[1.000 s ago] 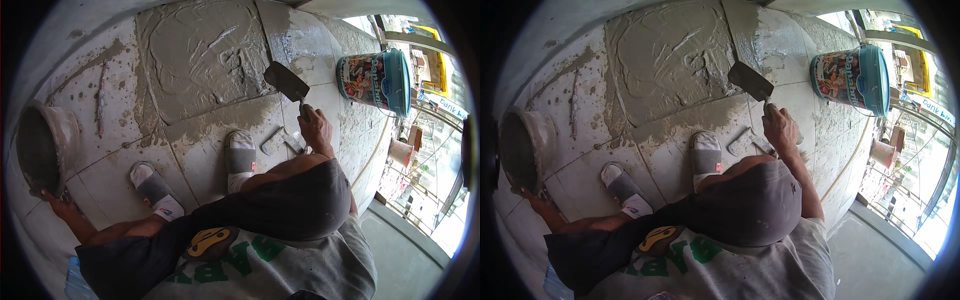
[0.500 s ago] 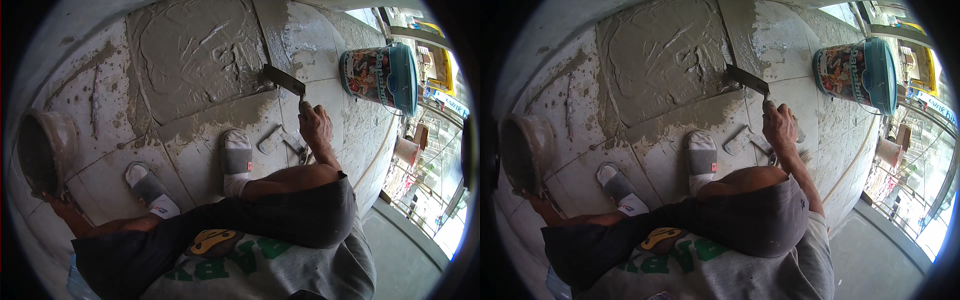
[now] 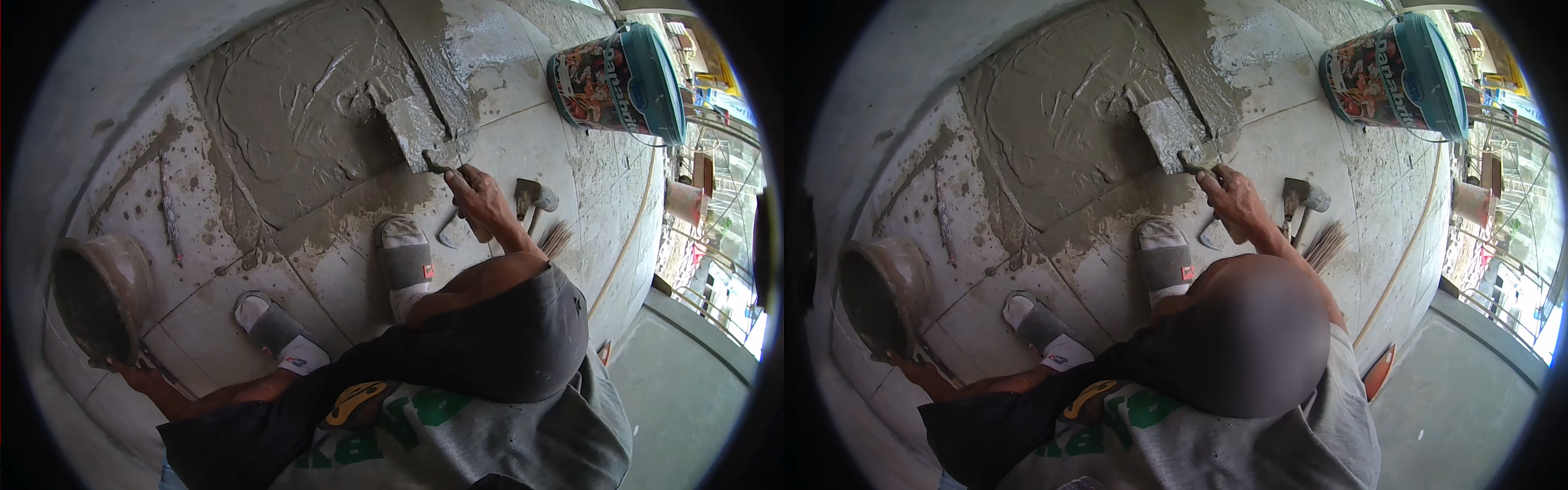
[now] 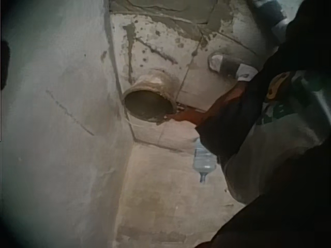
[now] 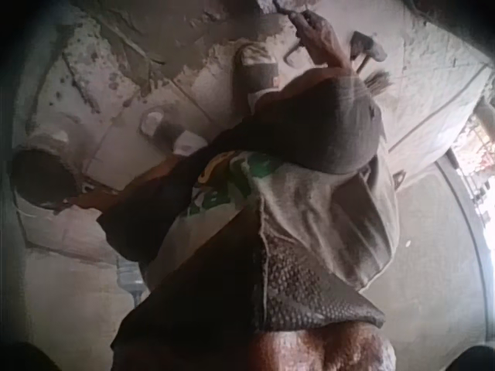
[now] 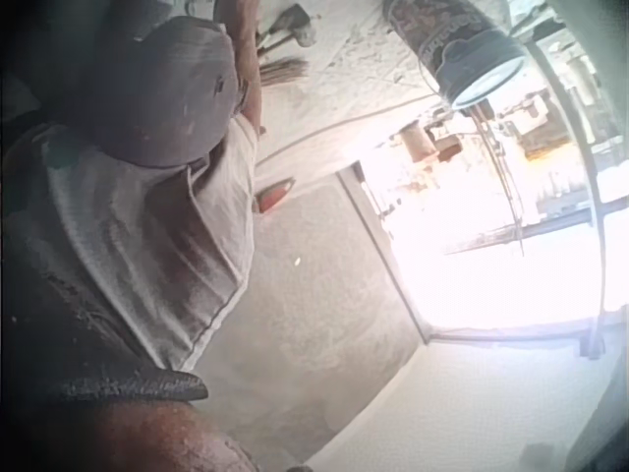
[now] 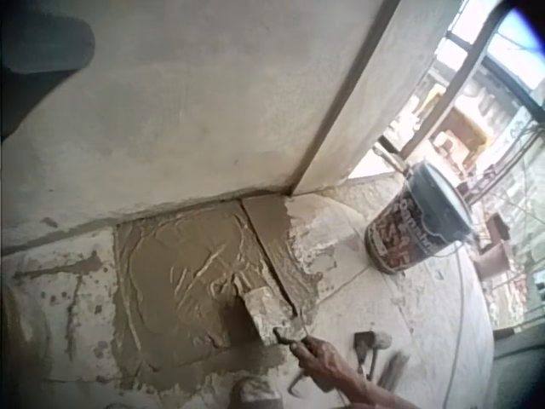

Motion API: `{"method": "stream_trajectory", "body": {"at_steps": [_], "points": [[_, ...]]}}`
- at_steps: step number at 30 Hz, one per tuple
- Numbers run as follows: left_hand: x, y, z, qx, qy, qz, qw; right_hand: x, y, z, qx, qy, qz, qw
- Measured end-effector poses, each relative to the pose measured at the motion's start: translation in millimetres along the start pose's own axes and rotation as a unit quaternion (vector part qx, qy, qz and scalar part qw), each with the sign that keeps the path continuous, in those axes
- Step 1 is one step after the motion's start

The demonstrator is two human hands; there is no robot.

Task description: The recorder is using a trowel to apply and smooth cement on a floor surface, occasionally mixing more from a bucket.

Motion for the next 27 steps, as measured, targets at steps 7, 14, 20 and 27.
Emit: {"method": "stream_trajectory", "body": {"at_steps": [7, 14, 20, 27], "points": [[-16.7, -5.4, -23.5, 0.031, -0.033, -0.07, 0.997, 12.6, 15.7, -54.3, -0.044, 0.067, 0.038, 0.996], [-11.1, -1.1, -10.7, 0.046, -0.03, -0.082, 0.995, 28.9, 2.2, -53.4, -0.088, 0.064, 0.1, 0.989], [-18.2, -5.1, -19.1, 0.092, -0.041, -0.126, 0.987, 21.5, -2.6, -44.2, -0.063, 0.044, 0.117, 0.99], [-14.1, -2.6, -9.7, 0.091, -0.051, -0.096, 0.99, 18.7, 14.3, -52.4, -0.027, 0.045, 0.124, 0.991]]}}
Point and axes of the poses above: each hand's wrist, its own z-axis away from the middle knuckle, its own x-axis out of the palm, y = z × x, the point moved 1 cm from there along -z, towards the middle knuckle, and after that the axes turned 6 degrees about -x, right-handed, at the moved point
